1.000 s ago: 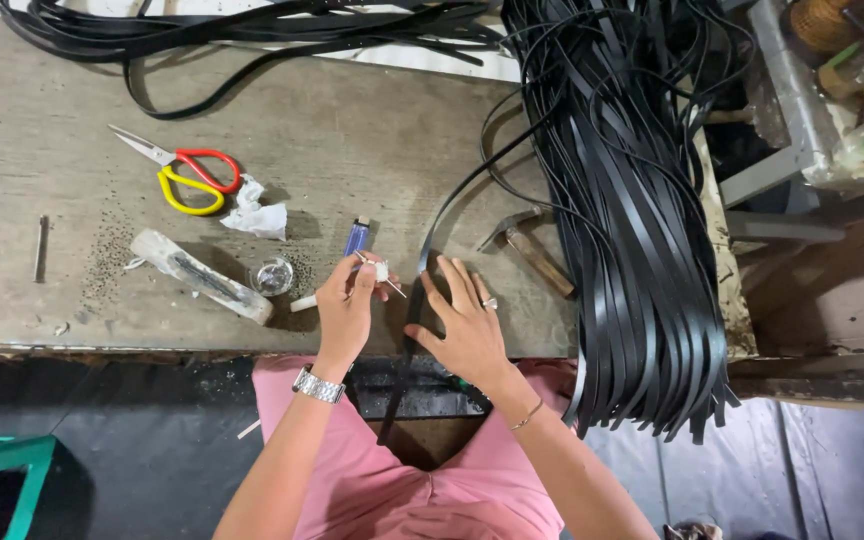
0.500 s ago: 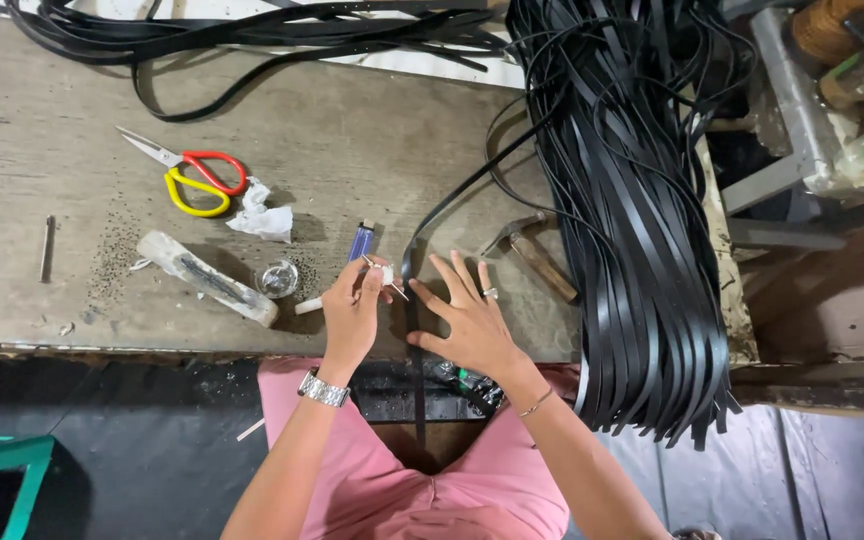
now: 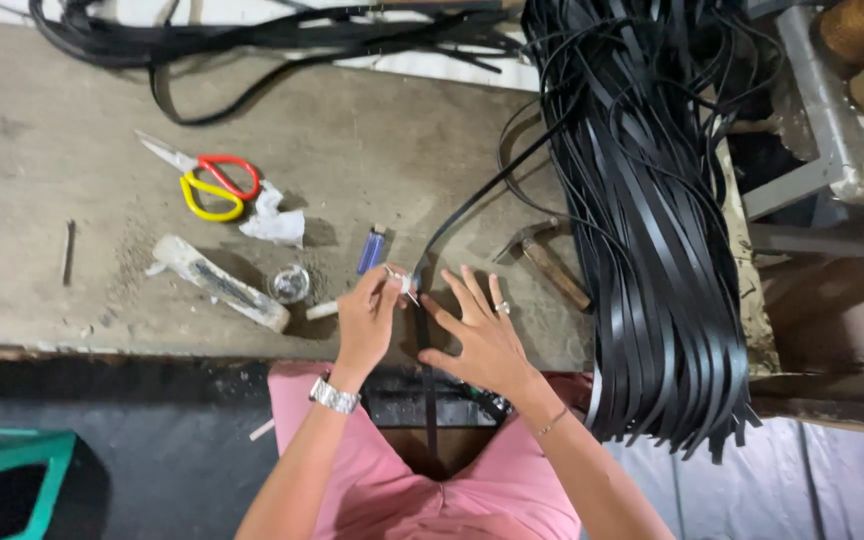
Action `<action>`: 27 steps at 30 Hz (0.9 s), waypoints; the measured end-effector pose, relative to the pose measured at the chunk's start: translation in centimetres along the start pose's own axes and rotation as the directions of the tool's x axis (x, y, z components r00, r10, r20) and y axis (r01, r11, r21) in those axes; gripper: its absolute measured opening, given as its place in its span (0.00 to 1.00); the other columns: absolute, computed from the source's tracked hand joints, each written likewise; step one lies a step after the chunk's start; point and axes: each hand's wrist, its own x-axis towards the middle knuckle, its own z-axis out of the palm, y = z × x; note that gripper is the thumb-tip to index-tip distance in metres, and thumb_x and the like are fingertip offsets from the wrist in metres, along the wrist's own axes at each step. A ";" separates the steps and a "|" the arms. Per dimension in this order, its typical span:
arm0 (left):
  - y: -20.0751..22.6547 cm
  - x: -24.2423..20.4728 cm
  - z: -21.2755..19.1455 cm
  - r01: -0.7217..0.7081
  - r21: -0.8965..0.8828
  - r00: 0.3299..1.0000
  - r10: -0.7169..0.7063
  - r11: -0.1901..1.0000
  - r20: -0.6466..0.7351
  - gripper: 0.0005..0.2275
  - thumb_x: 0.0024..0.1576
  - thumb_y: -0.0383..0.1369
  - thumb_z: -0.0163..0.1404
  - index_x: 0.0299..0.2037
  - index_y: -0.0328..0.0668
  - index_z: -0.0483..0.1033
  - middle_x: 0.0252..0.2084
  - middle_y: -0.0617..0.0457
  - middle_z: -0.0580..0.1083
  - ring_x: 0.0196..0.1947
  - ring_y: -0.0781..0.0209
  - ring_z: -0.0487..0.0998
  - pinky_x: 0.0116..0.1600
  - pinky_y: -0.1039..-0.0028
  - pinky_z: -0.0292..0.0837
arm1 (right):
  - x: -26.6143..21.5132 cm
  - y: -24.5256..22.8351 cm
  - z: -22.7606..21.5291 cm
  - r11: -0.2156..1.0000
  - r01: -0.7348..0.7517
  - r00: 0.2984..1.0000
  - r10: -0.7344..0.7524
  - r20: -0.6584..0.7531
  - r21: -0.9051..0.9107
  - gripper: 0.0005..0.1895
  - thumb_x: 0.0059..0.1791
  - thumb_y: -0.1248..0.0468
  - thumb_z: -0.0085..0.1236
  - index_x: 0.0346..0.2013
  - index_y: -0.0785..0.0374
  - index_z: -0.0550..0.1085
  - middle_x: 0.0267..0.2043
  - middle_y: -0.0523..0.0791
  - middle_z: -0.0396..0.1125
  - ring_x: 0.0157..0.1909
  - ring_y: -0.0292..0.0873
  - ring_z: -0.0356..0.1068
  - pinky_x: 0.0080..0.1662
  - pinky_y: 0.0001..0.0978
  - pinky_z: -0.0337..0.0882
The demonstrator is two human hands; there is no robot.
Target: The person repeatedly inserts a small metal pin into a black leather strap and hammers it flat with a hammer. They handle the strap and pin by hand, using the hammer to secure the pin, then set the strap aside and repeat the process with another strap.
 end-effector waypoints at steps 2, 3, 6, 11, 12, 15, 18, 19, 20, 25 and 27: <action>0.3 -0.1 0.2 0.022 0.007 0.999 -0.022 1.000 0.026 0.11 0.66 0.38 0.47 0.44 0.41 0.80 0.31 0.47 0.82 0.26 0.61 0.82 0.38 0.72 0.78 | -0.4 0.1 0.2 1.000 -0.011 1.000 0.011 0.029 0.018 0.42 0.47 0.26 0.44 0.69 0.42 0.65 0.77 0.48 0.47 0.80 0.54 0.39 0.74 0.61 0.34; 0.2 -0.2 0.3 0.026 0.005 0.999 -0.026 1.000 0.023 0.11 0.66 0.38 0.47 0.44 0.41 0.80 0.31 0.47 0.82 0.26 0.61 0.82 0.38 0.72 0.78 | -0.5 0.1 0.2 1.000 -0.010 0.999 0.010 0.035 0.017 0.42 0.47 0.26 0.44 0.69 0.42 0.65 0.77 0.48 0.47 0.80 0.54 0.39 0.74 0.61 0.34; 0.0 0.0 0.2 0.000 0.060 0.999 -0.002 0.998 0.039 0.09 0.66 0.37 0.48 0.44 0.45 0.80 0.30 0.49 0.83 0.26 0.63 0.82 0.38 0.74 0.77 | -0.3 0.1 0.2 1.000 -0.022 0.999 0.022 0.047 0.010 0.43 0.47 0.25 0.43 0.69 0.41 0.64 0.77 0.48 0.47 0.80 0.53 0.38 0.75 0.60 0.33; -0.1 -0.1 0.3 -0.013 0.045 0.998 0.011 0.999 0.055 0.09 0.67 0.37 0.47 0.42 0.44 0.80 0.29 0.49 0.82 0.26 0.61 0.83 0.38 0.74 0.78 | -0.4 -0.1 -0.1 0.998 -0.045 0.997 0.041 0.066 0.054 0.42 0.48 0.26 0.43 0.70 0.41 0.64 0.77 0.48 0.48 0.81 0.52 0.37 0.75 0.58 0.30; 0.0 -0.1 0.3 -0.013 0.045 0.998 0.010 0.999 0.055 0.09 0.67 0.37 0.47 0.42 0.44 0.80 0.29 0.49 0.82 0.26 0.61 0.83 0.38 0.74 0.78 | -0.4 -0.1 -0.1 0.997 -0.045 0.997 0.042 0.066 0.054 0.42 0.48 0.26 0.43 0.70 0.41 0.64 0.77 0.48 0.48 0.81 0.52 0.37 0.75 0.58 0.30; 0.1 -0.3 0.3 -0.004 0.043 0.998 0.001 0.999 0.062 0.09 0.66 0.37 0.47 0.42 0.43 0.80 0.29 0.49 0.82 0.26 0.62 0.83 0.38 0.73 0.78 | -0.4 -0.1 -0.1 0.998 -0.047 0.996 0.044 0.079 0.037 0.43 0.47 0.26 0.44 0.70 0.42 0.63 0.77 0.48 0.47 0.81 0.52 0.37 0.75 0.58 0.31; 0.1 -0.3 0.3 -0.015 0.082 0.997 0.009 0.996 0.073 0.08 0.66 0.37 0.48 0.42 0.46 0.80 0.30 0.51 0.83 0.27 0.63 0.83 0.38 0.74 0.78 | -0.4 -0.2 -0.2 0.997 -0.056 0.995 0.052 0.089 0.043 0.43 0.48 0.25 0.42 0.70 0.42 0.64 0.77 0.47 0.48 0.81 0.51 0.37 0.75 0.57 0.30; 0.1 -0.2 0.3 -0.031 0.102 0.997 0.024 0.994 0.071 0.09 0.66 0.37 0.47 0.42 0.46 0.80 0.30 0.51 0.83 0.27 0.61 0.84 0.38 0.73 0.78 | -0.4 -0.2 -0.2 0.997 -0.053 0.995 0.048 0.090 0.050 0.43 0.48 0.25 0.42 0.70 0.42 0.64 0.77 0.47 0.48 0.80 0.51 0.37 0.75 0.57 0.30; 0.2 -0.1 0.4 -0.047 0.122 0.997 0.039 0.991 0.069 0.10 0.67 0.38 0.47 0.41 0.46 0.80 0.30 0.50 0.83 0.27 0.59 0.84 0.37 0.72 0.78 | -0.3 -0.2 -0.3 0.997 -0.049 0.995 0.044 0.091 0.056 0.43 0.48 0.25 0.43 0.70 0.43 0.64 0.77 0.48 0.48 0.80 0.52 0.37 0.75 0.58 0.30; 0.3 -0.2 0.3 -0.018 0.045 0.996 0.014 0.999 0.090 0.09 0.66 0.37 0.48 0.42 0.44 0.80 0.30 0.49 0.83 0.28 0.60 0.84 0.38 0.73 0.80 | -0.3 -0.2 -0.4 0.993 -0.050 0.996 0.041 0.084 0.104 0.43 0.49 0.26 0.43 0.71 0.43 0.63 0.77 0.49 0.48 0.80 0.52 0.38 0.75 0.58 0.27; 0.2 -0.4 0.4 -0.013 0.009 0.996 0.012 1.000 0.093 0.10 0.66 0.37 0.48 0.42 0.43 0.81 0.30 0.48 0.83 0.29 0.59 0.84 0.39 0.72 0.81 | -0.3 -0.1 -0.2 0.993 -0.046 0.996 0.038 0.080 0.104 0.43 0.48 0.26 0.44 0.71 0.42 0.63 0.76 0.49 0.48 0.80 0.53 0.39 0.75 0.58 0.28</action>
